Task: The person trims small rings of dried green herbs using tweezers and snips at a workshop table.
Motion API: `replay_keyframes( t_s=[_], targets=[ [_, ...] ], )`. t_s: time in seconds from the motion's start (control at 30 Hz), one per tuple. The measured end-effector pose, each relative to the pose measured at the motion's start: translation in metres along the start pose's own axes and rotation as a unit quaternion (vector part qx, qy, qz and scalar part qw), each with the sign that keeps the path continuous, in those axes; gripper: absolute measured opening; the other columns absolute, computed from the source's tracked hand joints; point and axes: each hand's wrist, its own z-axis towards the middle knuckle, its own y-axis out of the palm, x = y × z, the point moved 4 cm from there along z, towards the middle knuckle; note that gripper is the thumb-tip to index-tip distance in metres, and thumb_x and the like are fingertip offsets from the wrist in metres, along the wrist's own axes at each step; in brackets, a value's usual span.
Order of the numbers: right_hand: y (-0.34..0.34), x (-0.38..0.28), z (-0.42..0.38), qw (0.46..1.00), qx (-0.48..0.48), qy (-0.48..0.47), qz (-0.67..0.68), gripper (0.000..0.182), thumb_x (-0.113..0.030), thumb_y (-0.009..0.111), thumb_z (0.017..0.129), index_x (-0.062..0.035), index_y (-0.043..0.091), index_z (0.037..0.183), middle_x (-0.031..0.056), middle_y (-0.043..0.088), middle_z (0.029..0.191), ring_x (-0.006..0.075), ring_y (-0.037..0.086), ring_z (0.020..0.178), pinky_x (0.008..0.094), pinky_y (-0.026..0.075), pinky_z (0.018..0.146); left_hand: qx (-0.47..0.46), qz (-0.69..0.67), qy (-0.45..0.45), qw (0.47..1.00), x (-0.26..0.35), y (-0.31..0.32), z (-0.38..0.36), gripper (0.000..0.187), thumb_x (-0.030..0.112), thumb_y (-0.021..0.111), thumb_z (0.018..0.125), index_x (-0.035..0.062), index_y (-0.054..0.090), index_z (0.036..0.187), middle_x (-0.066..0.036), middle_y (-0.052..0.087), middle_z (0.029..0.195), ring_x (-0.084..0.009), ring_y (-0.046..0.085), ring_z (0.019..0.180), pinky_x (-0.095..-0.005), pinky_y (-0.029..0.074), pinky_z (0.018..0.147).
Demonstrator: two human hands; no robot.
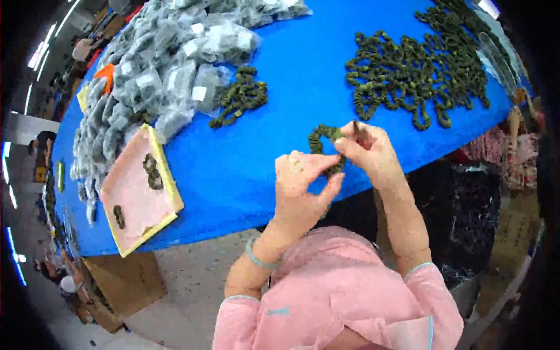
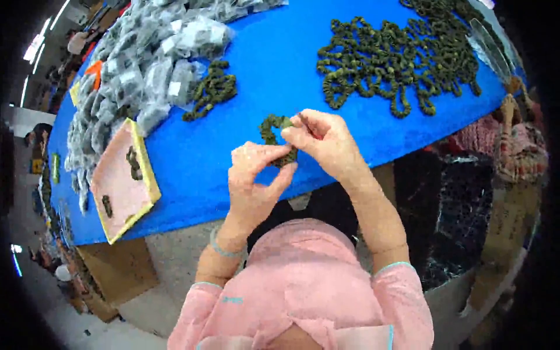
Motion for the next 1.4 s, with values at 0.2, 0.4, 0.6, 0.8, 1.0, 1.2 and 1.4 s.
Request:
replay_keyframes(
  t_s=[0.2, 0.4, 0.6, 0.8, 1.0, 1.2, 1.4],
  targets=[
    [0.002, 0.015, 0.001, 0.982, -0.058, 0.041, 0.173, 0.017, -0.011, 0.068, 0.083, -0.0003, 0.063, 0.094, -0.0028, 0.048, 0.064, 0.0042, 0.04, 0.056, 0.0174, 0.033, 0.051, -0.046, -0.21, -0.212, 0.953, -0.017, 0.001, -0.001, 0.021, 0.005, 0.07, 0.078, 0.0016, 0.066, 0.098, -0.005, 0.066, 0.086, -0.0118, 0.054, 0.069, -0.0216, 0.044, 0.071],
    [0.005, 0.001, -0.003, 0.988, 0.038, -0.142, -0.044, 0.02, -0.009, 0.069, 0.081, -0.0024, 0.064, 0.099, 0.0002, 0.053, 0.076, 0.006, 0.042, 0.06, 0.0175, 0.033, 0.052, 0.01, -0.505, -0.337, 0.795, -0.035, 0.012, -0.01, 0.017, 0.003, 0.066, 0.082, 0.0021, 0.064, 0.098, -0.007, 0.066, 0.087, -0.0136, 0.06, 0.078, -0.0222, 0.046, 0.074],
    [0.0, -0.013, -0.019, 0.919, 0.086, -0.283, -0.259, 0.028, -0.003, 0.072, 0.076, -0.0055, 0.067, 0.104, 0.0027, 0.056, 0.087, 0.0077, 0.044, 0.062, 0.0184, 0.035, 0.053, 0.068, -0.543, -0.308, 0.778, -0.036, 0.005, -0.008, 0.017, 0.002, 0.064, 0.084, 0.0015, 0.062, 0.1, -0.009, 0.066, 0.087, -0.0154, 0.063, 0.082, -0.0222, 0.049, 0.073],
    [0.0, -0.006, -0.025, 0.919, 0.078, -0.28, -0.267, 0.036, 0.002, 0.074, 0.071, -0.008, 0.07, 0.105, 0.0038, 0.058, 0.09, 0.0085, 0.044, 0.061, 0.0195, 0.037, 0.053, 0.099, -0.509, -0.29, 0.804, -0.032, 0.003, -0.008, 0.017, 0.001, 0.065, 0.083, -0.0001, 0.062, 0.1, -0.01, 0.066, 0.086, -0.0137, 0.062, 0.079, -0.021, 0.049, 0.07],
    [-0.001, -0.003, -0.024, 0.92, 0.08, -0.273, -0.271, 0.036, 0.003, 0.075, 0.07, -0.0078, 0.071, 0.104, 0.0043, 0.058, 0.091, 0.0087, 0.045, 0.062, 0.0198, 0.038, 0.052, 0.106, -0.445, -0.281, 0.844, -0.029, 0.002, -0.01, 0.018, -0.001, 0.065, 0.083, -0.0007, 0.061, 0.101, -0.009, 0.066, 0.088, -0.0136, 0.062, 0.078, -0.0215, 0.048, 0.074],
    [-0.001, -0.004, -0.023, 0.914, 0.086, -0.286, -0.273, 0.029, 0.001, 0.074, 0.071, -0.0064, 0.071, 0.1, 0.0025, 0.058, 0.087, 0.0073, 0.043, 0.061, 0.019, 0.036, 0.051, 0.104, -0.415, -0.279, 0.86, -0.03, 0.001, -0.011, 0.02, -0.001, 0.065, 0.082, -0.0012, 0.061, 0.102, -0.01, 0.066, 0.089, -0.0151, 0.062, 0.078, -0.0229, 0.048, 0.076],
    [-0.006, 0.007, 0.002, 0.994, 0.046, -0.048, -0.09, 0.012, -0.004, 0.074, 0.075, -0.0033, 0.071, 0.087, -0.0014, 0.056, 0.075, 0.0045, 0.04, 0.059, 0.017, 0.032, 0.051, 0.032, -0.021, -0.101, 0.994, -0.026, 0.007, 0.005, 0.017, -0.001, 0.066, 0.078, 0.0031, 0.066, 0.094, -0.007, 0.066, 0.09, -0.0132, 0.058, 0.073, -0.0239, 0.048, 0.067]
  ],
)
